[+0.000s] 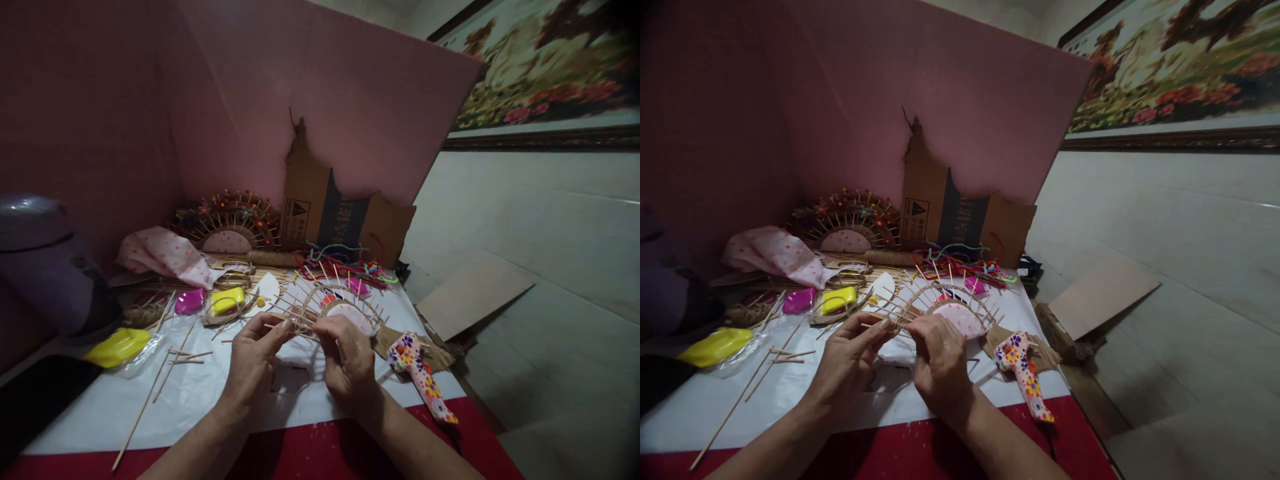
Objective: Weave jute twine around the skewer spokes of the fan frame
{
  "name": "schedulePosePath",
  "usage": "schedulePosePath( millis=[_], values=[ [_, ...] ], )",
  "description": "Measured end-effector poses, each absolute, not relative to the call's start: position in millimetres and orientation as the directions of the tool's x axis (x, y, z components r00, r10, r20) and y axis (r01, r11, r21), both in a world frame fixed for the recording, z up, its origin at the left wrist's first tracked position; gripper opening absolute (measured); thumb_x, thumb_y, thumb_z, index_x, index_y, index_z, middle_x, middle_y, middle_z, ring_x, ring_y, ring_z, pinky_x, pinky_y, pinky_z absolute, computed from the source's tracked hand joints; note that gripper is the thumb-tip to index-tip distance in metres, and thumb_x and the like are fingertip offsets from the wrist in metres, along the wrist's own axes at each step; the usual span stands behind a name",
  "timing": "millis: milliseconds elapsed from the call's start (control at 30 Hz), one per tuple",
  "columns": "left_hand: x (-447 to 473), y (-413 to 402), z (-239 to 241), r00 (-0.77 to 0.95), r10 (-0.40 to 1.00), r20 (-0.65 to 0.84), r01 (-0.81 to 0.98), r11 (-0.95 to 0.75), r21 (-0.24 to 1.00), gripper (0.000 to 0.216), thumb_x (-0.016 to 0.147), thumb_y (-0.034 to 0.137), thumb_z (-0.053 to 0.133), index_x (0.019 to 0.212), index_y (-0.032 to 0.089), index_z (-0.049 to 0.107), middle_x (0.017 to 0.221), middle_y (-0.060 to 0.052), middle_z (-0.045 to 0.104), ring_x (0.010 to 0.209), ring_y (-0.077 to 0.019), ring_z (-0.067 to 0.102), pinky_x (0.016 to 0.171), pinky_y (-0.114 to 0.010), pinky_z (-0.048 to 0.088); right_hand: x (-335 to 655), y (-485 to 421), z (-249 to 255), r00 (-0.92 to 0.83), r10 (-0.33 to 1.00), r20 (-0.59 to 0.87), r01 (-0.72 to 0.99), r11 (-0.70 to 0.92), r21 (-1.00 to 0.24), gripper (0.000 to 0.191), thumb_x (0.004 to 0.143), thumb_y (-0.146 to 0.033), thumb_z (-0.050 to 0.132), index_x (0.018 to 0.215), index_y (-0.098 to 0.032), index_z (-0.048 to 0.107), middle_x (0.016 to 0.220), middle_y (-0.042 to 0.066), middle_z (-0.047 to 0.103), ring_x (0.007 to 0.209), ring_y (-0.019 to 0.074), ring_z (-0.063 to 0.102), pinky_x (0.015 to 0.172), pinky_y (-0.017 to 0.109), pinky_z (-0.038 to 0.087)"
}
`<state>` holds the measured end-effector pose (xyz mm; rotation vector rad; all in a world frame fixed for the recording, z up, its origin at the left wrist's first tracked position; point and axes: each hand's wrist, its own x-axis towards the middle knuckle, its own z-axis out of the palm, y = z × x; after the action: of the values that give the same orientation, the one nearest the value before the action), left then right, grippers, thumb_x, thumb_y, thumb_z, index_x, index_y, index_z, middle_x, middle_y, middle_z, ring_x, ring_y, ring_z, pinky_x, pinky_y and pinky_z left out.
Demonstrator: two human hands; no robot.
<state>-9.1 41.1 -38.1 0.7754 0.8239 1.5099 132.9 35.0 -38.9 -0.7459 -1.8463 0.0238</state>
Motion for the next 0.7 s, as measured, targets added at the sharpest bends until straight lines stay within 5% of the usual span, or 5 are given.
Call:
schedulePosePath(
  millis=[367,700],
  values=[
    [-11.2,36.6,-36.4,-0.117,0.993,0.022,-0.373,-0.065,0.926,0.013,0.063,0.026,0.069,0.065,0.016,0.062,0.065,0.001,0.061,0.065,-0.0119,0.055,0.061,-0.022,0.043,129.2,31.7,-41.2,-0.094,0.531,0.842,0.496,0.758,-0.423,0.014,0.076,-0.012,0.058,0.075,-0.019,0.047,0.072,0.002,0.052,0.07,0.0146,0.051,0.064,0.03,0.045],
    [-14.5,42.2,-35.4,-0.183,0.976,0.118,-0.288,-0.168,0.943,0.01,0.064,0.025,0.069,0.065,0.016,0.065,0.061,0.002,0.06,0.061,-0.0096,0.053,0.061,-0.019,0.041,118.3,13.2,-41.0,-0.273,0.553,0.787,0.395,0.811,-0.432,0.008,0.08,-0.013,0.054,0.078,-0.019,0.05,0.071,0.002,0.059,0.069,0.0135,0.054,0.064,0.027,0.043]
  ],
)
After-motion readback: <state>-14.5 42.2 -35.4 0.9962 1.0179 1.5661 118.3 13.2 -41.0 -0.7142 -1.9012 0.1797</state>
